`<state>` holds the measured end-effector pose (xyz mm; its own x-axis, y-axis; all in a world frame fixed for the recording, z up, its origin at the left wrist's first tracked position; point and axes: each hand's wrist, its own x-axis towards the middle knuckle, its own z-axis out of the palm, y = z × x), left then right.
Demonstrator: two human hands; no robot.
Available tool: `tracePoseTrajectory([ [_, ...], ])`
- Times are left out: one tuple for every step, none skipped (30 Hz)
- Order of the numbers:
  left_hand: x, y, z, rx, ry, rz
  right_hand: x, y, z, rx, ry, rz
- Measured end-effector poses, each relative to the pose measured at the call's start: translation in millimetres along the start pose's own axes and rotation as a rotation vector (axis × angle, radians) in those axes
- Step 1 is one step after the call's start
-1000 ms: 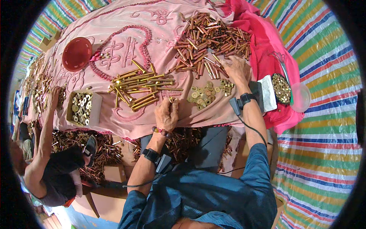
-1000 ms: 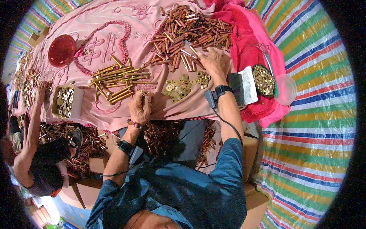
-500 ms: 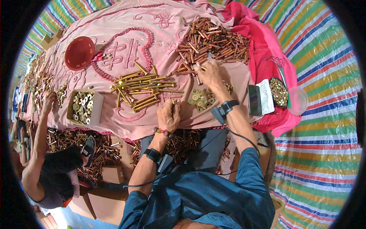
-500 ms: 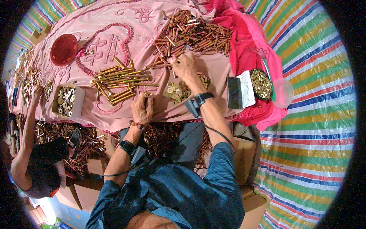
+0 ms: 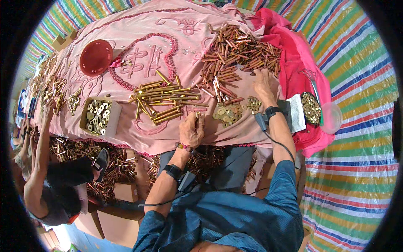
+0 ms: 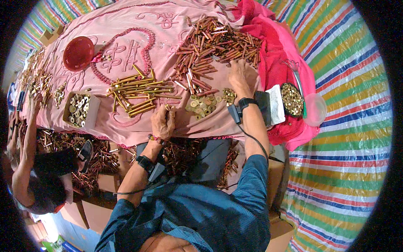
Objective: Assembling small metal components by threading small rings onto thin metal rods and tubes.
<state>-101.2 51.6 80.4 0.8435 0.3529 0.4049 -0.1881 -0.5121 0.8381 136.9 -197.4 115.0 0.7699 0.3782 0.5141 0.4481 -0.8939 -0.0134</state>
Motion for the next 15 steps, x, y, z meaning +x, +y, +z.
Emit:
tracePoseTrajectory([
  [-0.8, -0.2, -0.8, -0.015, 0.005, 0.008, 1.7, 5.1, 9.1, -0.092, -0.011, -0.002],
  [-1.2, 0.2, -0.9, 0.003, -0.009, 0.011, 5.4, 11.5, 12.1, -0.089, -0.015, -0.002],
  [-0.4, 0.4, -0.1, 0.004, -0.011, 0.007, 9.2, 18.0, 15.1, -0.062, -0.016, -0.081],
  [1.1, 2.2, -0.2, 0.019, 0.002, 0.024, 10.1, 22.8, 17.8, -0.035, -0.020, -0.160],
  [1.6, 3.0, 0.2, 0.032, 0.014, 0.041, 8.6, 26.2, 21.2, -0.034, -0.026, -0.159],
  [-0.4, -0.6, 0.6, 0.074, -0.027, -0.002, 5.6, 28.8, 24.7, -0.056, -0.042, -0.153],
  [-0.9, -0.6, 0.9, 0.075, -0.028, -0.009, 2.8, 29.1, 29.4, -0.074, -0.060, -0.151],
  [-0.8, -0.4, -0.7, 0.070, -0.016, 0.003, 9.2, 18.6, 14.5, 0.004, -0.225, -0.116],
  [-0.9, -1.6, -2.3, 0.064, -0.004, 0.015, 10.6, 7.2, 4.3, 0.012, -0.233, -0.124],
  [-1.3, -3.1, -1.6, 0.059, -0.006, 0.009, 7.9, 2.7, -8.2, -0.008, -0.263, -0.119],
  [-1.7, -6.2, -1.9, 0.060, -0.017, 0.014, 5.8, 0.4, -15.2, -0.027, -0.293, -0.115],
  [-2.6, -8.4, -2.5, 0.061, -0.026, 0.019, 5.6, 0.5, -17.5, -0.029, -0.299, -0.117],
  [-2.2, -8.3, -1.5, 0.055, -0.026, 0.016, 7.9, 3.1, -19.9, -0.049, -0.342, -0.110],
  [-2.1, -8.1, -0.7, 0.072, -0.023, 0.031, 10.5, 5.8, -21.5, -0.068, -0.385, -0.105],
  [-2.3, -7.4, 0.1, 0.089, -0.018, 0.046, 10.4, 13.2, -18.0, -0.073, -0.387, -0.107],
])
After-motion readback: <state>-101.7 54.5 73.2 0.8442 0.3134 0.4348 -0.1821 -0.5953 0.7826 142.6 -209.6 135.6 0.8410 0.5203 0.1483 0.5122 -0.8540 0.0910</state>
